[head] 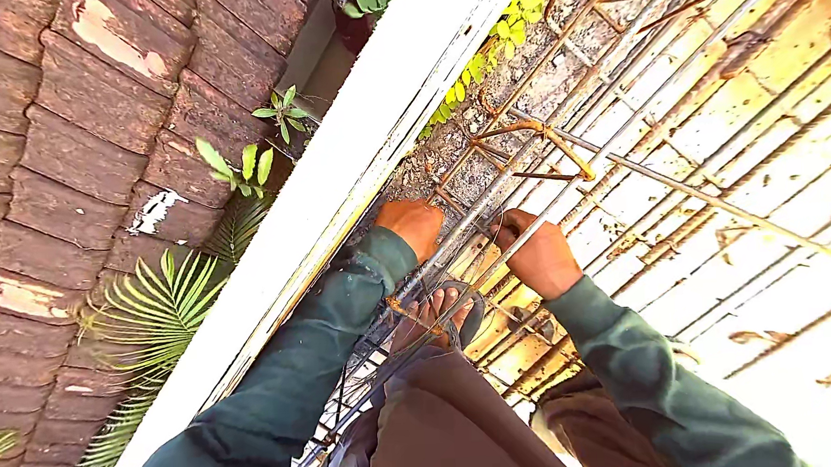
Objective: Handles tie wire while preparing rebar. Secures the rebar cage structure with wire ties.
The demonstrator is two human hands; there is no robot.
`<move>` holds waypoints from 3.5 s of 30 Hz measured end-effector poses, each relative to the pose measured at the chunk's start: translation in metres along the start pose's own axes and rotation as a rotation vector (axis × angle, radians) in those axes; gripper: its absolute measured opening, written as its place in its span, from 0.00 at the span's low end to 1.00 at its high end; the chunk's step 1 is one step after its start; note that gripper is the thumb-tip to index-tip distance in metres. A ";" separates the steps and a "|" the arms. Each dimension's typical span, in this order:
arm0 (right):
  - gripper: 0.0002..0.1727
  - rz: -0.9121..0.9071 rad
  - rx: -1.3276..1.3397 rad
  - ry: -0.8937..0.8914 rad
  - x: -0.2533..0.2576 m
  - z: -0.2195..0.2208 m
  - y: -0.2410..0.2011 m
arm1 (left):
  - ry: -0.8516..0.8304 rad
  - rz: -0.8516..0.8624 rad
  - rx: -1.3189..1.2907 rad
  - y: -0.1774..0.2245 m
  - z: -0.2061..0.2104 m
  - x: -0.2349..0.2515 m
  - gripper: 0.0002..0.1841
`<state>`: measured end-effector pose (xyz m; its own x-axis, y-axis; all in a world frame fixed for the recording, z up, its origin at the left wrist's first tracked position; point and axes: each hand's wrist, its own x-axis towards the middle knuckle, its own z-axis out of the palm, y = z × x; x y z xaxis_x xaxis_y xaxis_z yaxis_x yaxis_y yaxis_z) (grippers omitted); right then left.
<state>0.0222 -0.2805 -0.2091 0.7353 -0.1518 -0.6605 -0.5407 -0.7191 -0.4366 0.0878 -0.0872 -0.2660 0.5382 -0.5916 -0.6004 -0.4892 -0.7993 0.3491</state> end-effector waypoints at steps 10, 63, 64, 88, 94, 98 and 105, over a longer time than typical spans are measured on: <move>0.13 0.070 -0.026 0.314 -0.014 0.032 -0.015 | -0.344 -0.062 -0.130 0.015 -0.071 -0.021 0.18; 0.04 0.182 0.448 0.014 -0.034 0.028 -0.028 | -0.439 0.203 -0.655 0.012 -0.088 -0.006 0.15; 0.05 0.193 0.452 0.007 -0.034 0.028 -0.027 | -0.416 0.201 -0.658 0.011 -0.086 -0.008 0.13; 0.11 0.120 0.835 0.152 -0.028 0.036 -0.035 | -0.615 -0.200 -1.007 0.013 -0.050 -0.010 0.21; 0.09 0.029 0.403 0.193 -0.018 0.018 -0.024 | -0.620 -0.269 -1.140 0.013 -0.060 -0.011 0.16; 0.05 0.038 0.323 0.207 -0.011 0.012 -0.020 | -0.472 -0.320 -1.247 0.006 -0.061 -0.017 0.16; 0.11 -0.185 -0.133 0.376 -0.039 0.052 -0.034 | -0.438 -0.201 -0.943 0.021 -0.085 -0.006 0.20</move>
<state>-0.0093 -0.2142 -0.2004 0.9258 -0.2302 -0.2997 -0.3461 -0.8350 -0.4278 0.1329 -0.1094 -0.1938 0.1635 -0.4994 -0.8508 0.4136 -0.7482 0.5187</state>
